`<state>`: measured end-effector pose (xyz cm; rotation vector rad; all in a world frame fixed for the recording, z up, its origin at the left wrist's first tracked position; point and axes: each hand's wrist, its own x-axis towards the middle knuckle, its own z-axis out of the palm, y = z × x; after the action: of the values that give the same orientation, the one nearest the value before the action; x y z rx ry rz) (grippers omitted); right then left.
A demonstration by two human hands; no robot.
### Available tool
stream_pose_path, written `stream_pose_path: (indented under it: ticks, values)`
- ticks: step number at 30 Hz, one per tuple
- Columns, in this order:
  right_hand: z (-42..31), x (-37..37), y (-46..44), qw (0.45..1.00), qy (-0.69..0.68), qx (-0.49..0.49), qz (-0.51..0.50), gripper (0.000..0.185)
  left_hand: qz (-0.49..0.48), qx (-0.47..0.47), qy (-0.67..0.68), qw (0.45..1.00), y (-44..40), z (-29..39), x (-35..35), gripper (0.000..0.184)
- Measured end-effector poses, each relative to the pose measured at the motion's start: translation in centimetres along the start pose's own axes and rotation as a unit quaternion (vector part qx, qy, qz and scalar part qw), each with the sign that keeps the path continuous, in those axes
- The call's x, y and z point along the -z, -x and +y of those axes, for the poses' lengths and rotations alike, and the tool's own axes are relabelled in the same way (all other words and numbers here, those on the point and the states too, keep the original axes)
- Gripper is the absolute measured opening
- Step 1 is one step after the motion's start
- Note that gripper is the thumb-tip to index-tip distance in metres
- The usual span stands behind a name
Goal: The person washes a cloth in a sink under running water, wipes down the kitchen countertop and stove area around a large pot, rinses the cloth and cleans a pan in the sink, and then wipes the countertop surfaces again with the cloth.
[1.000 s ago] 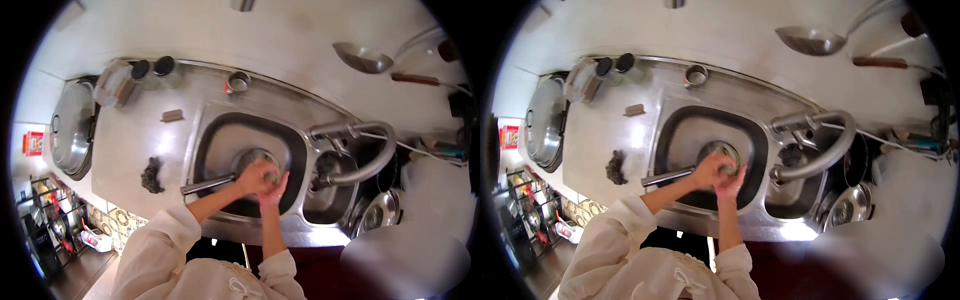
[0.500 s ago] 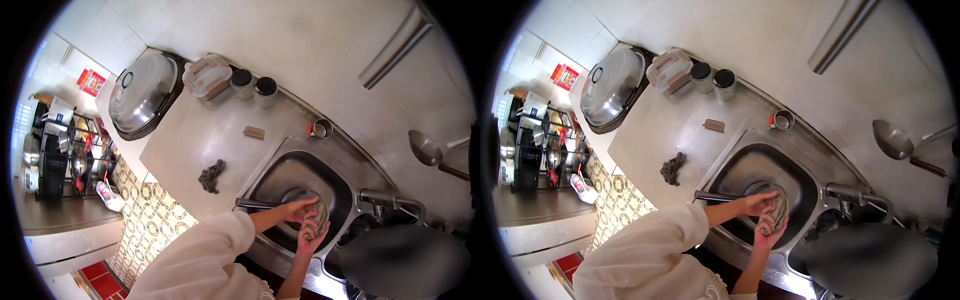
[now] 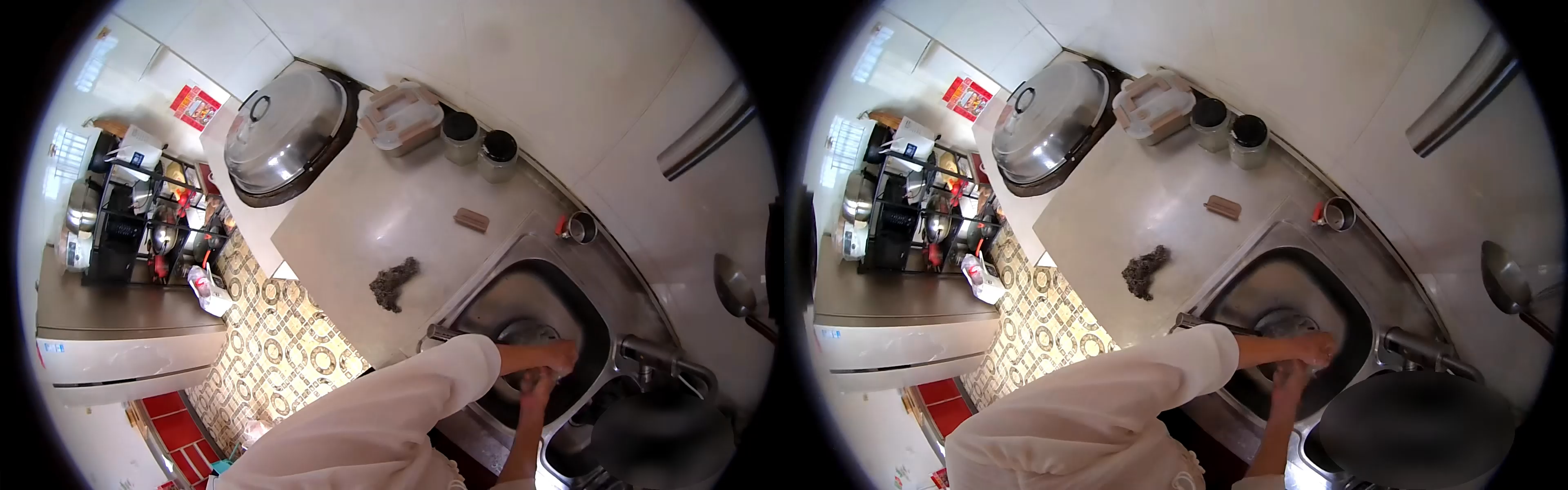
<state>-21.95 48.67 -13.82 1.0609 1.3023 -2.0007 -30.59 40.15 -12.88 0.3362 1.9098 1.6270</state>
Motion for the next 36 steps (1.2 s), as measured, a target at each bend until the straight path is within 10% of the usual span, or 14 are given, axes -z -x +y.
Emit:
stream_pose_path:
  ticks: [2, 3, 5, 6, 8, 9, 12, 18, 20, 25, 27, 31, 36]
  values:
    - [0.6, -0.6, -0.2, 0.989, 0.063, 0.13, -0.014, 0.017, 0.105, 0.084, -0.212, 0.968, -1.5, -2.3, -3.4, 0.03]
    - [2.5, -0.1, -2.0, 0.984, -0.095, 0.153, 0.006, 0.017, 0.346, -0.074, 0.142, 0.925, -2.0, -4.3, -7.3, 0.031]
    - [5.6, 2.5, -5.2, 0.943, -0.254, 0.207, 0.057, 0.018, 0.272, -0.046, 0.145, 0.95, 0.1, -5.5, -6.3, 0.039]
    - [6.3, 3.6, -6.0, 0.91, -0.372, 0.156, -0.096, 0.023, 0.212, -0.024, 0.145, 0.966, 1.3, -5.9, -5.0, 0.043]
    - [6.2, 1.8, -3.4, 0.955, -0.18, 0.227, -0.065, 0.029, 0.154, 0.008, 0.088, 0.984, 3.3, -6.5, -2.4, 0.053]
    - [4.4, -0.6, 0.3, 0.935, 0.133, 0.297, 0.14, 0.03, 0.159, 0.003, -0.009, 0.987, 4.7, -6.1, -0.4, 0.059]
    - [0.4, -1.6, 5.9, 0.985, 0.031, 0.078, 0.148, 0.027, 0.217, 0.145, -0.044, 0.964, 9.8, -4.1, 4.5, 0.07]
    - [2.2, 2.9, 6.3, 0.979, -0.081, 0.072, 0.174, 0.024, 0.122, 0.231, -0.315, 0.912, 13.0, -6.0, 6.0, 0.063]
    - [2.7, 4.3, 5.7, 0.977, -0.1, 0.062, 0.181, 0.019, -0.173, 0.435, 0.2, 0.861, 12.8, -7.3, 7.2, 0.05]
    - [3.7, 5.6, 5.7, 0.971, -0.097, 0.114, 0.187, 0.02, -0.174, 0.313, -0.016, 0.934, 14.2, -7.3, 5.5, 0.042]
    - [3.9, 6.0, 5.5, 0.967, -0.137, 0.119, 0.179, 0.02, 0.043, -0.018, -0.31, 0.95, 16.4, -11.2, 3.8, 0.042]
    - [4.1, 6.1, 5.1, 0.963, -0.159, 0.13, 0.175, 0.021, -0.017, 0.235, -0.364, 0.901, 17.7, 0.1, 5.6, 0.053]
    - [4.1, 5.8, 5.3, 0.962, -0.163, 0.143, 0.165, 0.022, 0.112, -0.022, -0.527, 0.842, 19.1, 0.9, 6.2, 0.057]
